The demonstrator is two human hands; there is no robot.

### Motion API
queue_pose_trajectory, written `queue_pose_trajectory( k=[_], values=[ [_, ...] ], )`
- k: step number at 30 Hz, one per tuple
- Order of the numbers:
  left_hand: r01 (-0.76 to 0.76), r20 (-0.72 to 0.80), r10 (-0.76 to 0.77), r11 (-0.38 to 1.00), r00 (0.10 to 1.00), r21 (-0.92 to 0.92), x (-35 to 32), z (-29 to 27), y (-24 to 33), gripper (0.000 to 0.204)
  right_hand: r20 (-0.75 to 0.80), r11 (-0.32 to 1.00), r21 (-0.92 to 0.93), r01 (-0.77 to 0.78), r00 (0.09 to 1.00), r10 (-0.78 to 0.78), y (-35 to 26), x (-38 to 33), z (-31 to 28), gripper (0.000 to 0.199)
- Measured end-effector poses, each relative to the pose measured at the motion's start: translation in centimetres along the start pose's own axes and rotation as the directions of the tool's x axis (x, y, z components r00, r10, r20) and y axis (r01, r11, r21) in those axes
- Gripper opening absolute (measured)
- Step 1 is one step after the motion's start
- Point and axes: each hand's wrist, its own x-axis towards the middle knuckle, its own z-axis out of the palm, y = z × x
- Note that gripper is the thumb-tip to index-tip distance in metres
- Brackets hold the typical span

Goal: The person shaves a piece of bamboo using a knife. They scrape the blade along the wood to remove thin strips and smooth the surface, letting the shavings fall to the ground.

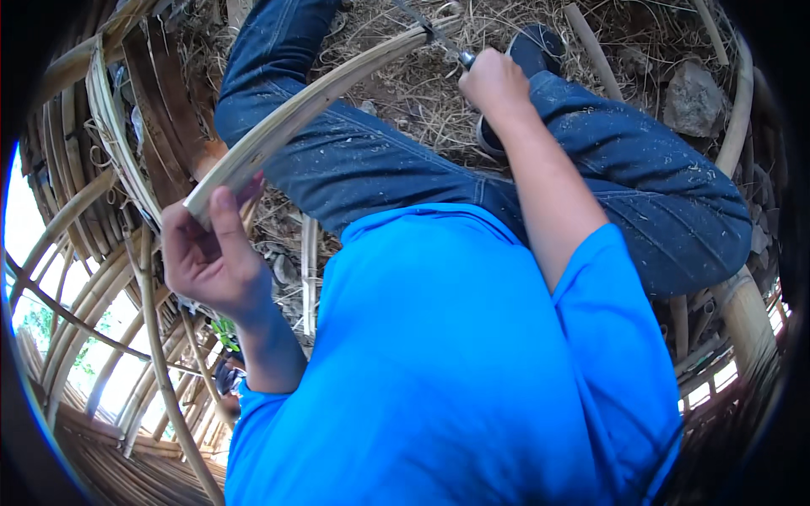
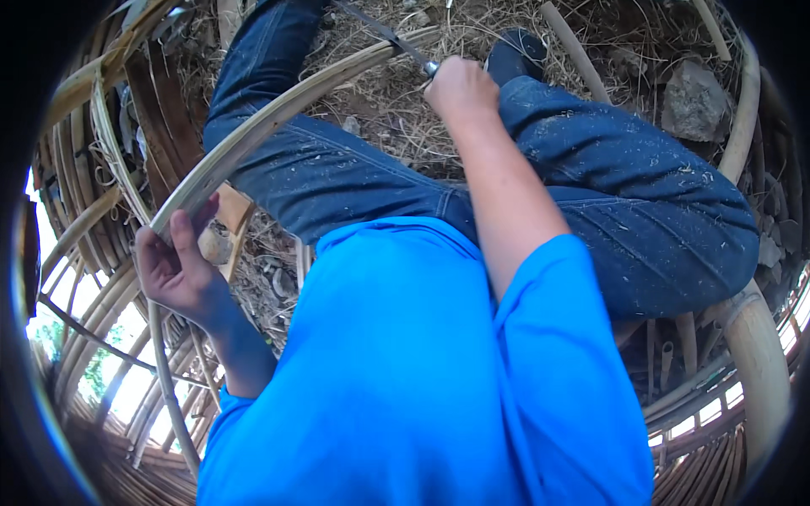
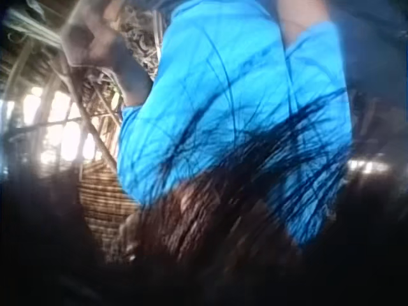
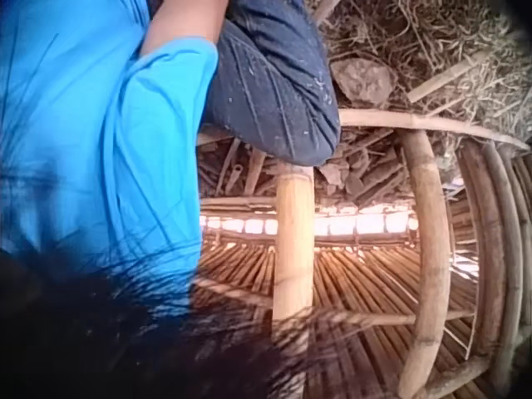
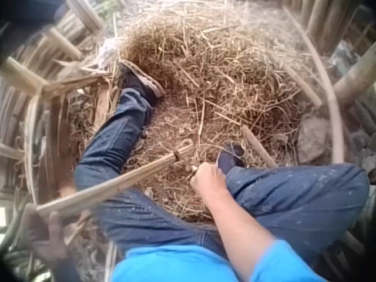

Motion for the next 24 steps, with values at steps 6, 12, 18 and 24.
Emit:
queue_pose_trajectory(
  k=[6,12,18,24],
  values=[
    [0.056,-0.054,-0.057,0.998,0.997,-0.005,0.2,-0.7,-1.8,0.011,0.028,0.997,-0.07,0.023,0.999,-0.021,0.3,1.2,-1.8,0.023],
    [0.159,-0.084,-0.168,0.982,0.982,-0.102,1.5,-1.4,-4.0,0.014,0.025,0.988,-0.135,0.071,0.997,-0.068,-1.4,2.4,-2.1,0.024],
    [0.242,0.046,-0.24,0.97,0.97,-0.038,2.2,-2.2,-3.5,0.021,0.051,0.975,-0.186,0.124,0.992,-0.117,-1.1,2.1,-2.5,0.022],
    [0.352,0.154,-0.356,0.934,0.922,0.056,3.3,-2.7,-3.0,0.024,0.09,0.976,-0.153,0.156,0.986,-0.143,-1.6,1.7,-3.5,0.019]
  ],
)
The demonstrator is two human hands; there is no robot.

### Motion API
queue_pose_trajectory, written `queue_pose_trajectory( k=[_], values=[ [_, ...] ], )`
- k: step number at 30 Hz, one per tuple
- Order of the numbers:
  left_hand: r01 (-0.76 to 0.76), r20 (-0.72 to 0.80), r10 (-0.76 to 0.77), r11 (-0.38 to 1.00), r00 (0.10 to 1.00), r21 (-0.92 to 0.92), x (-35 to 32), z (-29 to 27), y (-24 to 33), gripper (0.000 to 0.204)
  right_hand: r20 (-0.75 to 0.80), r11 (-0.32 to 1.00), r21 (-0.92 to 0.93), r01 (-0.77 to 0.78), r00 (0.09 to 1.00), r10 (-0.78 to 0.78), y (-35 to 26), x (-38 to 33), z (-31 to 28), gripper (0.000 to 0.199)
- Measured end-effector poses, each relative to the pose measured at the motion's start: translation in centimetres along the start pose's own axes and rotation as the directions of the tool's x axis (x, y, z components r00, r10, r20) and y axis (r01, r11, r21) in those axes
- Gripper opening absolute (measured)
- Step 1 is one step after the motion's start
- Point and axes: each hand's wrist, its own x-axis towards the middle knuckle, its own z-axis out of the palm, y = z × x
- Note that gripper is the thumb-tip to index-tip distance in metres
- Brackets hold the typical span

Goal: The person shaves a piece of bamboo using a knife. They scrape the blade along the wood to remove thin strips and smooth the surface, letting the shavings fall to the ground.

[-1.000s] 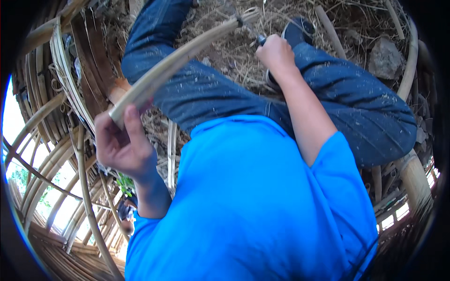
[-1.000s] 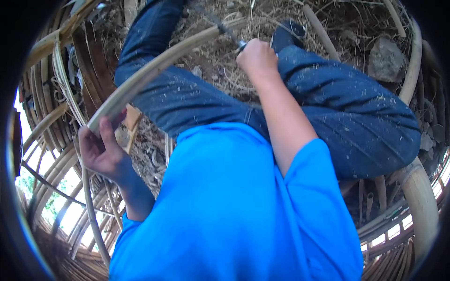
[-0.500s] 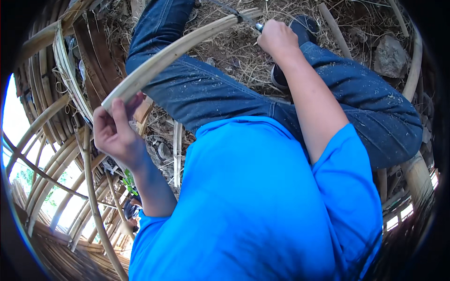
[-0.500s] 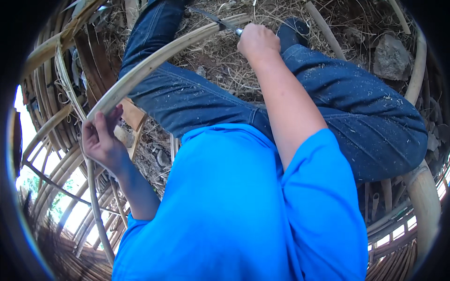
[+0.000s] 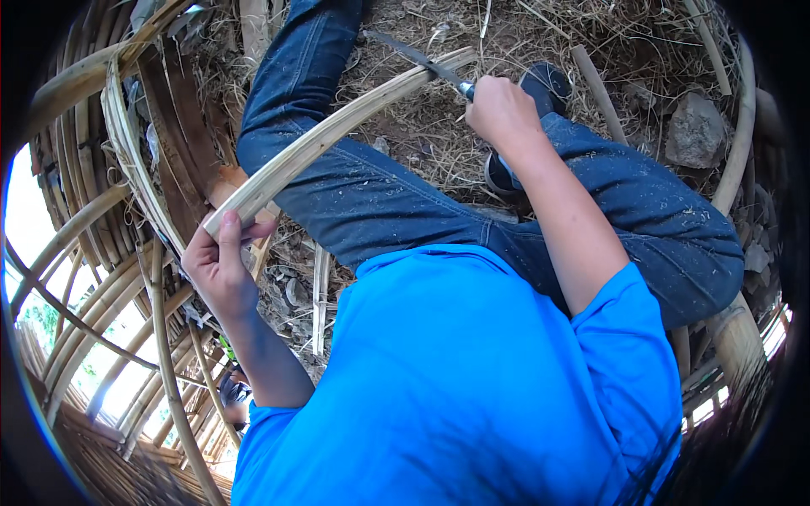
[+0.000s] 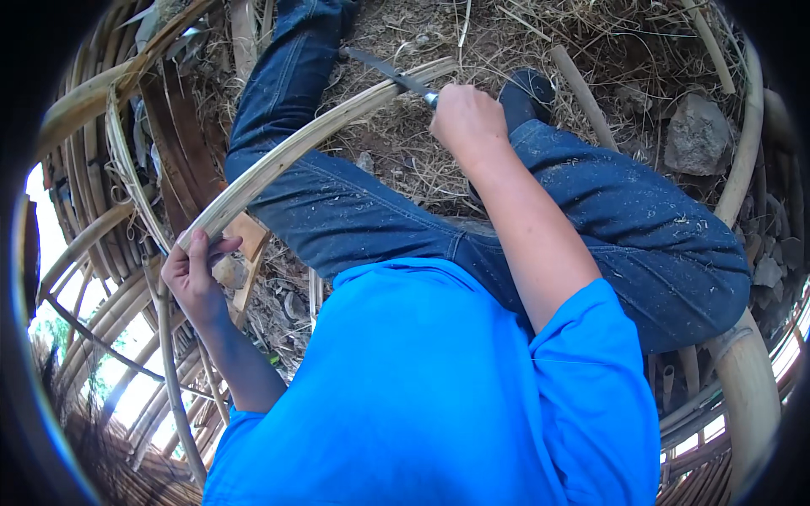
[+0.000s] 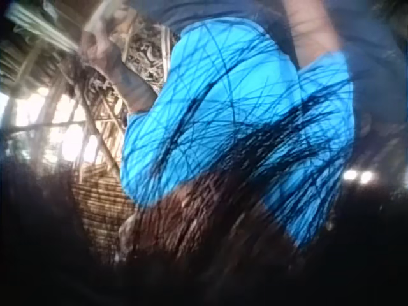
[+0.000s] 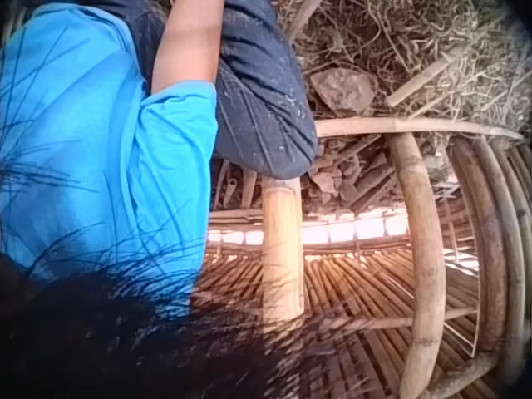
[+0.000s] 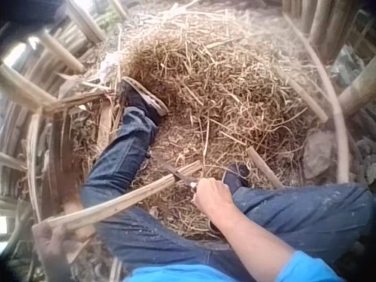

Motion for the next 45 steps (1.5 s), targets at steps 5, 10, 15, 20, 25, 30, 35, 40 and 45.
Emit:
queue_pose_trajectory(
  k=[5,10,15,20,25,30,35,40,45],
  values=[
    [-0.032,-0.058,0.031,0.999,0.998,-0.01,-0.2,0.7,0.2,0.024,0.069,0.985,-0.006,0.171,0.983,-0.17,-1.6,-0.6,-0.3,0.02],
    [0.005,-0.059,-0.004,1.0,0.998,0.025,-0.2,1.2,-0.3,0.025,-0.043,0.993,-0.114,0.034,0.998,-0.039,2.8,2.9,-0.4,0.02],
    [-0.042,-0.201,0.048,0.999,0.978,0.031,-0.7,0.0,-0.7,0.025,-0.121,0.985,-0.143,0.101,0.986,-0.118,3.1,3.0,1.4,0.021],
    [-0.036,-0.151,0.041,0.999,0.988,0.037,0.3,0.3,-2.1,0.023,-0.042,0.969,-0.221,0.107,0.992,-0.119,2.4,3.4,-0.4,0.018],
    [-0.062,-0.104,0.061,0.998,0.993,0.0,0.3,0.0,-0.2,0.024,-0.071,0.984,-0.169,0.051,0.995,-0.064,4.4,4.3,0.4,0.019],
    [-0.05,-0.177,0.048,0.999,0.983,-0.005,0.3,1.0,0.5,0.024,-0.011,0.973,-0.224,0.052,0.998,-0.056,4.5,5.5,0.5,0.022],
    [-0.057,-0.142,0.055,0.998,0.988,-0.013,0.5,0.8,0.2,0.026,0.033,0.969,-0.237,0.063,0.998,-0.057,4.9,6.6,0.3,0.021],
    [-0.052,-0.109,0.047,0.998,0.993,-0.044,0.6,0.6,0.1,0.027,0.052,0.977,-0.204,0.062,0.997,-0.053,5.3,6.7,0.6,0.022],
    [-0.03,-0.133,0.027,0.999,0.991,-0.022,0.1,0.2,-0.6,0.027,0.225,1.0,0.03,0.004,0.974,-0.011,5.7,7.6,-0.2,0.026]
  ],
)
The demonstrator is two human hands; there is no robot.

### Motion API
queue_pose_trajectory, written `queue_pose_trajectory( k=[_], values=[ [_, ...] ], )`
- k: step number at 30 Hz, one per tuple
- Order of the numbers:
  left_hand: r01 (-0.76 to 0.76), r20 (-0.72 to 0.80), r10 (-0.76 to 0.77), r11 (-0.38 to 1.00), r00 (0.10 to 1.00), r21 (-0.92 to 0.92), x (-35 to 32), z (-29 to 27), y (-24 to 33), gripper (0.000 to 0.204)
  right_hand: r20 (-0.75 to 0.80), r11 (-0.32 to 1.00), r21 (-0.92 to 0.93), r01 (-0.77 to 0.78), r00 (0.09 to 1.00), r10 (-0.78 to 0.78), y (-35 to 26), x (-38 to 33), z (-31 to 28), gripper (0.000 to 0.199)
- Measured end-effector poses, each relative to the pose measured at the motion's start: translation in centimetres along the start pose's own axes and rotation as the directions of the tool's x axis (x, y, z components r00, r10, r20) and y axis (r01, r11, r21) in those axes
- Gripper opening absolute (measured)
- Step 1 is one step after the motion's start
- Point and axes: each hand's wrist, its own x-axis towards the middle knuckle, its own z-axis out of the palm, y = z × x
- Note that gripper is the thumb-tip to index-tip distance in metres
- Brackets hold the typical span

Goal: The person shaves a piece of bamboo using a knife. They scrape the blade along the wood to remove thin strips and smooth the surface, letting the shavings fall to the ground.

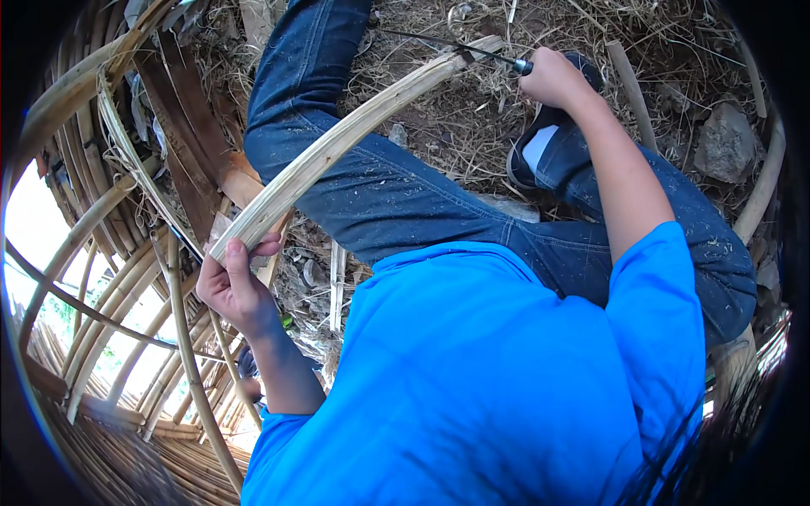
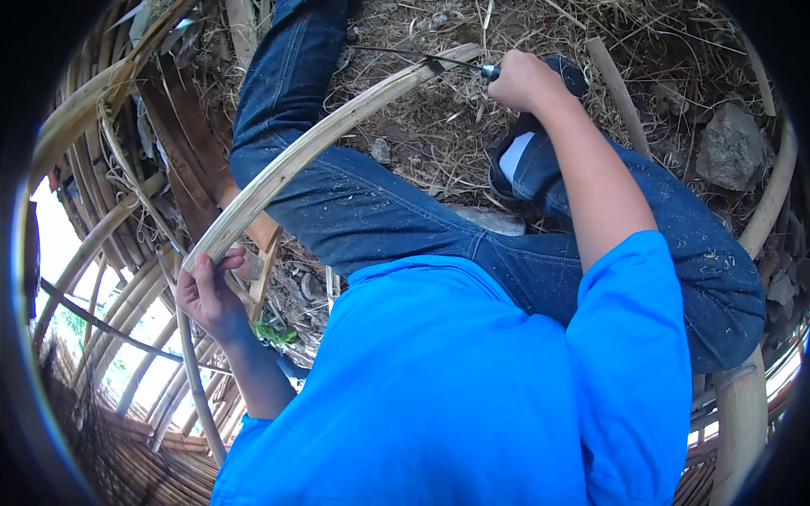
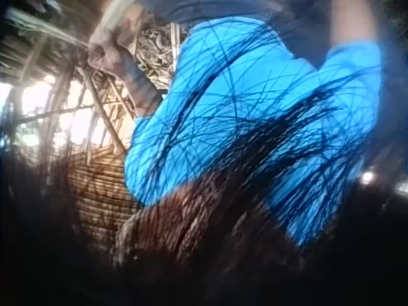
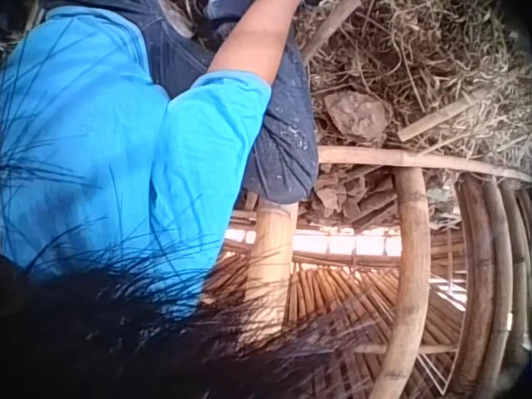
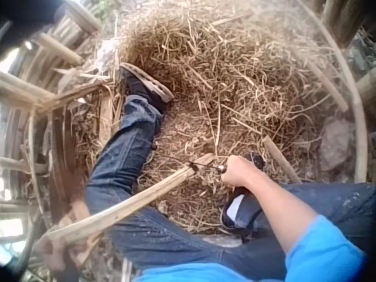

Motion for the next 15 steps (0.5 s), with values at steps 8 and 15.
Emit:
queue_pose_trajectory(
  k=[8,15],
  values=[
    [-0.005,-0.008,0.005,0.999,1.0,0.052,0.1,0.3,-0.3,0.025,-0.222,0.971,-0.026,0.238,0.946,-0.238,0.7,-1.3,1.2,0.018],
    [-0.02,-0.051,0.024,0.997,0.998,0.069,0.2,0.0,-0.1,0.024,-0.189,0.969,-0.196,0.151,0.964,-0.188,-3.9,-3.8,0.9,0.019]
  ],
)
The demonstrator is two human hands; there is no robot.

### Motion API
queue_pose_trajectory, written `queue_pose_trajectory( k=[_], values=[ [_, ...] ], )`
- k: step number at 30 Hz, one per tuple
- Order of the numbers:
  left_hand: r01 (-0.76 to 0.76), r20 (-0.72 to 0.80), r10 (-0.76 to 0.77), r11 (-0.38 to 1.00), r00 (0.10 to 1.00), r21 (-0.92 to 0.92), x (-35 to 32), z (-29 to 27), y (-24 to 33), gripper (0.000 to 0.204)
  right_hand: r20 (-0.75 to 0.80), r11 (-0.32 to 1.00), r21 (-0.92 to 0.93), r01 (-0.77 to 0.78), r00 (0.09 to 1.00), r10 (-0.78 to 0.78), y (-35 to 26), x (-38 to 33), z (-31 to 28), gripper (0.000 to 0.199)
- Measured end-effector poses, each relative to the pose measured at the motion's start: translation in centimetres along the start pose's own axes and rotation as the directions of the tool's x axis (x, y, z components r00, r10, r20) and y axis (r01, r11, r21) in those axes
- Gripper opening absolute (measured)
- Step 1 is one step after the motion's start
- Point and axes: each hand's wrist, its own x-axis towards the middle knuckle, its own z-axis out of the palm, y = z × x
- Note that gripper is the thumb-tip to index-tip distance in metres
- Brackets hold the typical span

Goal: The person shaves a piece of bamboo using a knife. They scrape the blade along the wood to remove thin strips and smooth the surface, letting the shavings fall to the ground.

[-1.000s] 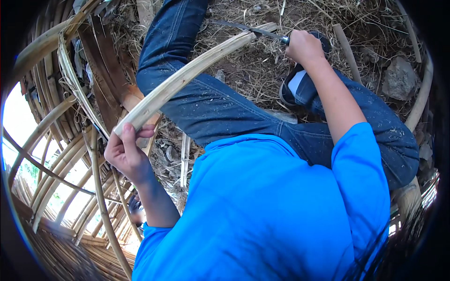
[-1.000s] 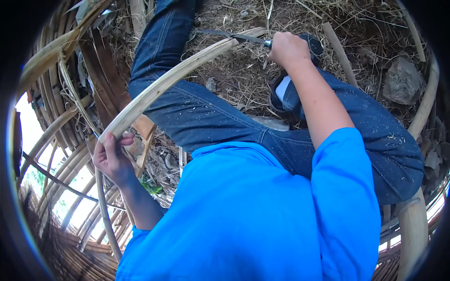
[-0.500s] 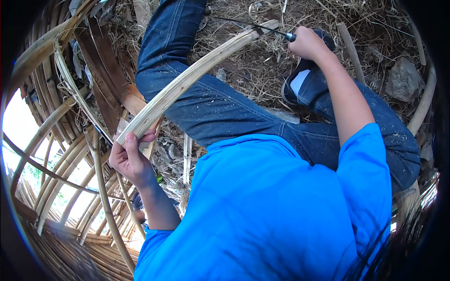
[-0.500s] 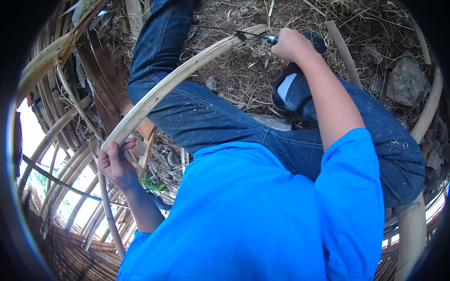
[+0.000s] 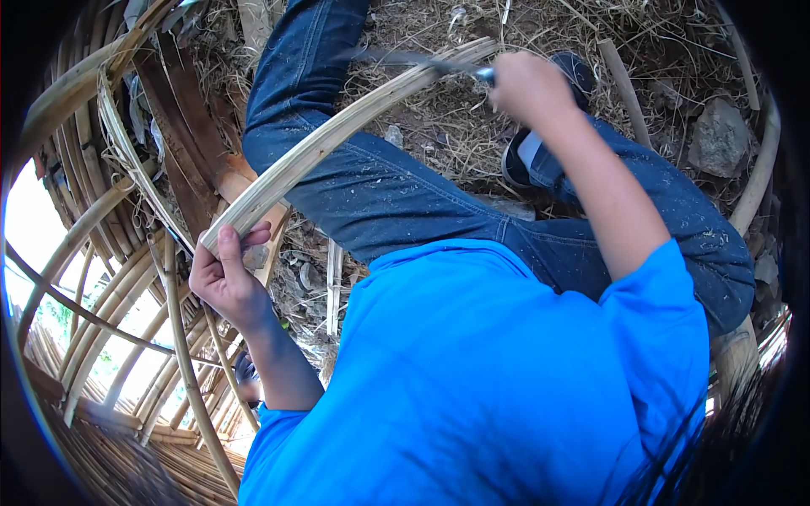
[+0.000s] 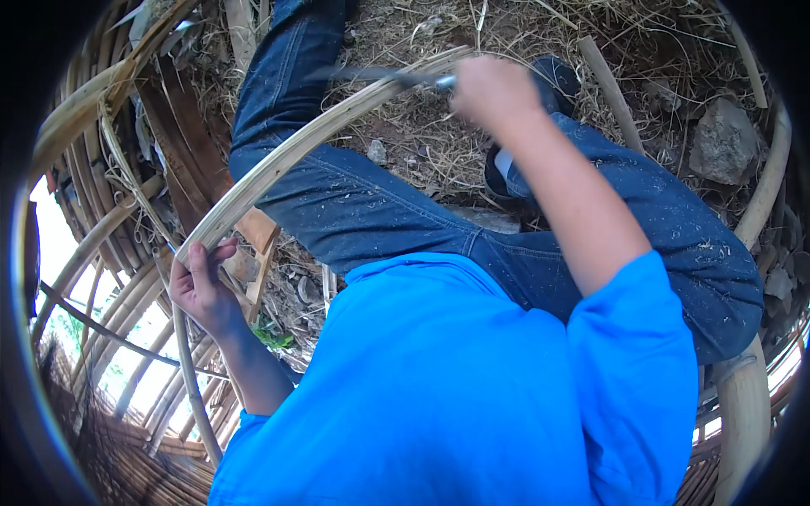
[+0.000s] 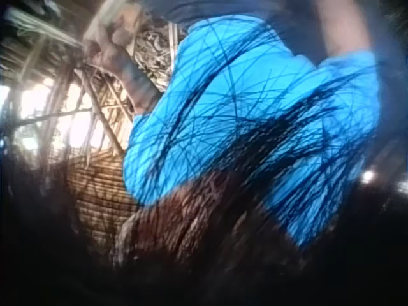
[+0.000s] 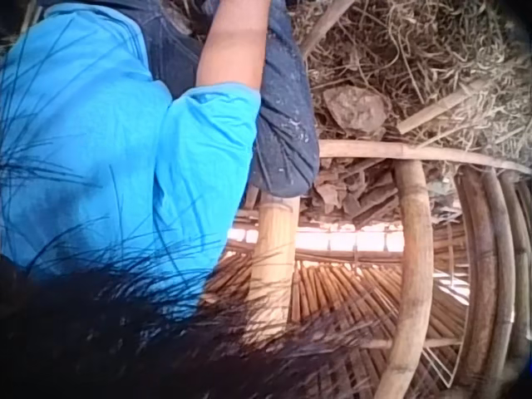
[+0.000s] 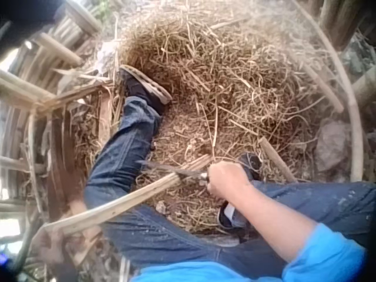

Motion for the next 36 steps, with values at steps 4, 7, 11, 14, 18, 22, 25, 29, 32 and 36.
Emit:
queue_pose_trajectory(
  k=[4,7,11,14,18,22,25,29,32,36],
  values=[
    [0.021,0.048,-0.018,0.998,0.999,-0.063,0.3,0.3,-0.6,0.023,-0.061,0.986,-0.149,-0.07,0.996,0.062,3.9,2.3,0.3,0.02],
    [0.035,-0.018,-0.037,0.997,0.999,-0.061,0.4,-2.3,-0.3,0.023,-0.023,0.979,-0.204,-0.018,1.0,0.014,3.3,1.9,-0.5,0.018],
    [0.051,0.133,-0.039,0.995,0.99,-0.087,-0.1,0.6,0.0,0.017,-0.05,0.96,-0.159,-0.233,0.973,0.227,6.6,2.1,-0.4,0.018],
    [0.031,0.112,-0.025,0.998,0.993,-0.055,1.1,0.5,-0.3,0.017,-0.063,0.966,-0.238,-0.104,0.994,0.092,5.9,2.3,-0.6,0.019],
    [-0.031,0.124,0.045,0.994,0.991,-0.109,0.7,1.5,0.9,0.025,-0.07,0.971,-0.167,-0.173,0.984,0.163,6.4,1.6,0.3,0.019],
    [-0.032,0.169,0.046,0.996,0.985,-0.085,0.9,1.5,0.1,0.028,-0.079,0.974,-0.135,-0.183,0.982,0.173,6.6,1.3,0.7,0.02],
    [0.006,0.097,-0.004,1.0,0.995,-0.012,0.6,2.0,0.6,0.025,-0.058,0.979,-0.093,-0.179,0.983,0.174,6.4,1.2,0.6,0.02],
    [-0.005,0.045,0.005,1.0,0.999,0.006,0.3,2.1,1.1,0.022,0.026,0.989,-0.045,-0.142,0.989,0.143,5.0,1.1,-0.4,0.021],
    [-0.063,-0.115,0.063,0.998,0.991,0.004,1.0,1.1,1.4,0.021,0.043,0.995,-0.033,-0.098,0.994,0.099,3.4,0.3,-0.3,0.022],
    [-0.085,-0.142,0.103,0.988,0.984,0.132,1.1,0.4,1.8,0.02,0.081,0.999,0.034,-0.03,0.996,0.027,1.0,-0.6,-0.9,0.021]
  ],
)
